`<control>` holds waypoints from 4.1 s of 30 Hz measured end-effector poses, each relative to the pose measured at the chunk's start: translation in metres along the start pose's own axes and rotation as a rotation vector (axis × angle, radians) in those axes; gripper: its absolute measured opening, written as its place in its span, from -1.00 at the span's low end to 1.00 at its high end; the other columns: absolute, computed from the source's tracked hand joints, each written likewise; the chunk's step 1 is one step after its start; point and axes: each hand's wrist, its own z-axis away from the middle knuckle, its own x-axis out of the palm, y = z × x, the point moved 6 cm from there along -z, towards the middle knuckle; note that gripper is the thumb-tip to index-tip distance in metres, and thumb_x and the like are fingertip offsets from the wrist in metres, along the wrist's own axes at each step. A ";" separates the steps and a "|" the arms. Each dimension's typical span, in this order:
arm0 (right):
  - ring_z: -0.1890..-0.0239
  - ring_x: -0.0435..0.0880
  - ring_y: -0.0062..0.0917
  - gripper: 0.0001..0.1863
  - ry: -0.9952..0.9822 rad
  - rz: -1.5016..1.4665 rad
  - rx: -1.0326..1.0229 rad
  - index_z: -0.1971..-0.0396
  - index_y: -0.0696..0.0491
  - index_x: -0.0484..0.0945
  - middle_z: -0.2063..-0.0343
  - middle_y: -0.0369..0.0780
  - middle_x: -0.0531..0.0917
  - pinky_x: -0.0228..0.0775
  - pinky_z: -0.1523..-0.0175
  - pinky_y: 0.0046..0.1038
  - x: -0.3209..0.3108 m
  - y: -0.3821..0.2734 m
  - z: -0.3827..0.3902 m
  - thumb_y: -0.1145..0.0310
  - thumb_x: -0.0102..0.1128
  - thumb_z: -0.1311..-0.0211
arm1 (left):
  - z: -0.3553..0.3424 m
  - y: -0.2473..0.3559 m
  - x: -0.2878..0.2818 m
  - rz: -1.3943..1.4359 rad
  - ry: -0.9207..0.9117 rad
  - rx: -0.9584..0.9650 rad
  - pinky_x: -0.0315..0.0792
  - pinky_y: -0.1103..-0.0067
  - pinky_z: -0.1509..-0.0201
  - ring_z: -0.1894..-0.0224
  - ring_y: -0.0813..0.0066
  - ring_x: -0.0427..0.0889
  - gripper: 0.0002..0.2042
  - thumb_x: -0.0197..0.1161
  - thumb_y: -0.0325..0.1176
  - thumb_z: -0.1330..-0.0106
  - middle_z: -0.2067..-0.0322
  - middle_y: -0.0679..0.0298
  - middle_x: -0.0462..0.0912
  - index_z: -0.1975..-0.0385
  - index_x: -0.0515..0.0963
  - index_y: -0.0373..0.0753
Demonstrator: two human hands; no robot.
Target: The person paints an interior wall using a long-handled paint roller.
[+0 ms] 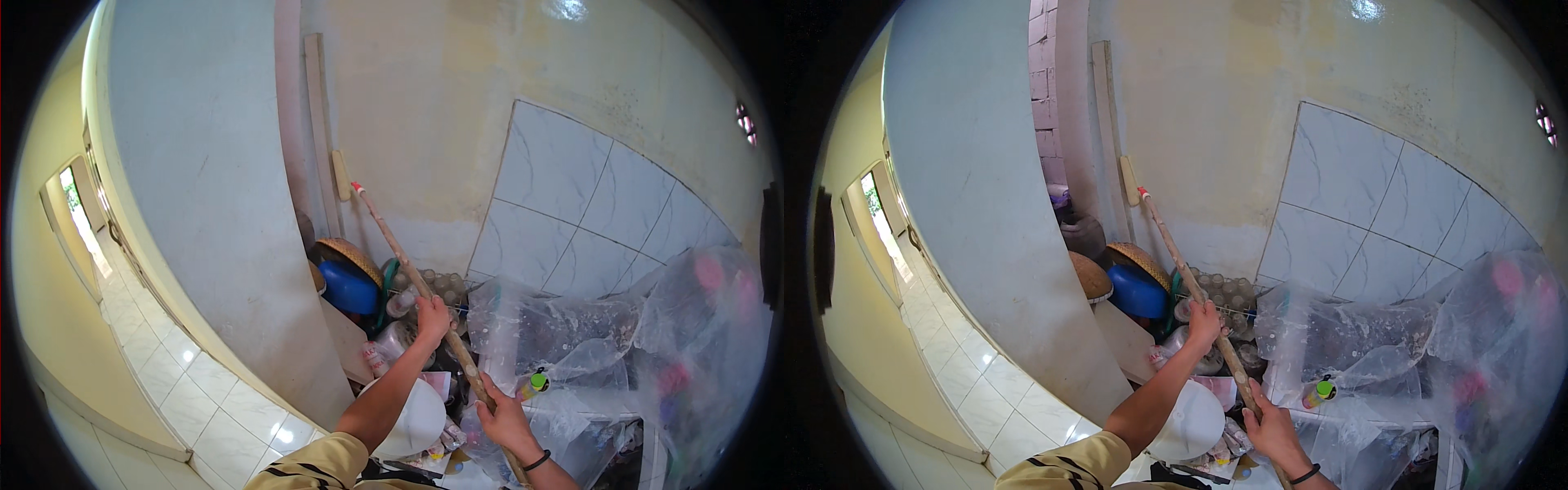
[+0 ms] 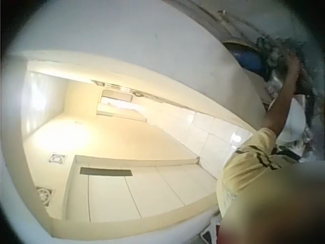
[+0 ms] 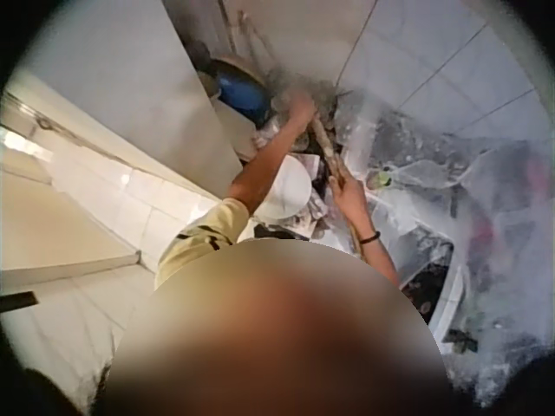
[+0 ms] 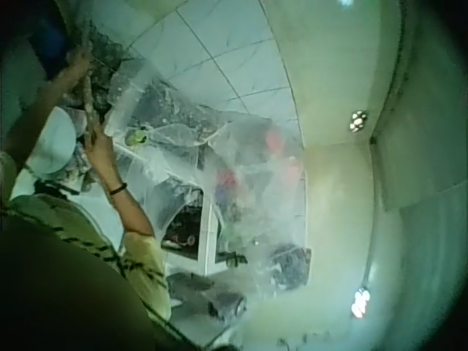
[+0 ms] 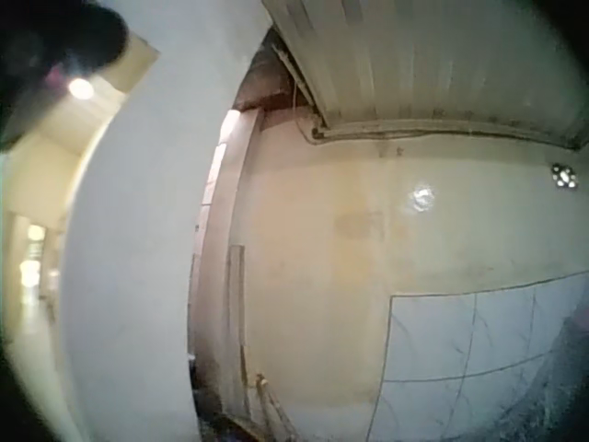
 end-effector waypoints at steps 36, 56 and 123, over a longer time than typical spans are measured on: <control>0.68 0.35 -0.66 -0.39 0.226 -0.293 0.369 -0.31 -0.07 0.21 0.60 -0.30 0.46 0.29 0.54 -0.56 -0.119 0.030 0.263 0.43 0.07 -0.24 | 0.251 -0.033 0.186 -0.383 -0.230 0.237 0.35 0.09 0.20 0.33 -0.28 0.53 -0.69 -0.06 -0.29 -0.34 0.46 -0.20 0.54 0.12 0.16 -0.42; 0.80 0.37 -0.72 -0.38 0.096 -0.397 0.228 -0.30 -0.01 0.20 0.64 -0.32 0.48 0.25 0.69 -0.58 -0.130 -0.022 0.101 0.49 0.08 -0.21 | 0.105 0.082 0.162 -0.298 -0.112 0.300 0.50 0.36 0.64 0.74 0.12 0.56 -0.75 -0.08 -0.37 -0.34 0.63 -0.05 0.52 0.25 0.05 -0.42; 0.73 0.37 -0.78 -0.36 0.231 -0.424 0.429 -0.29 -0.04 0.23 0.51 -0.33 0.51 0.26 0.66 -0.62 -0.168 0.031 0.237 0.55 0.12 -0.17 | 0.242 0.006 0.238 -0.267 -0.439 0.136 0.49 0.41 0.65 0.74 0.23 0.56 -0.75 -0.12 -0.38 -0.37 0.69 0.07 0.49 0.24 0.02 -0.43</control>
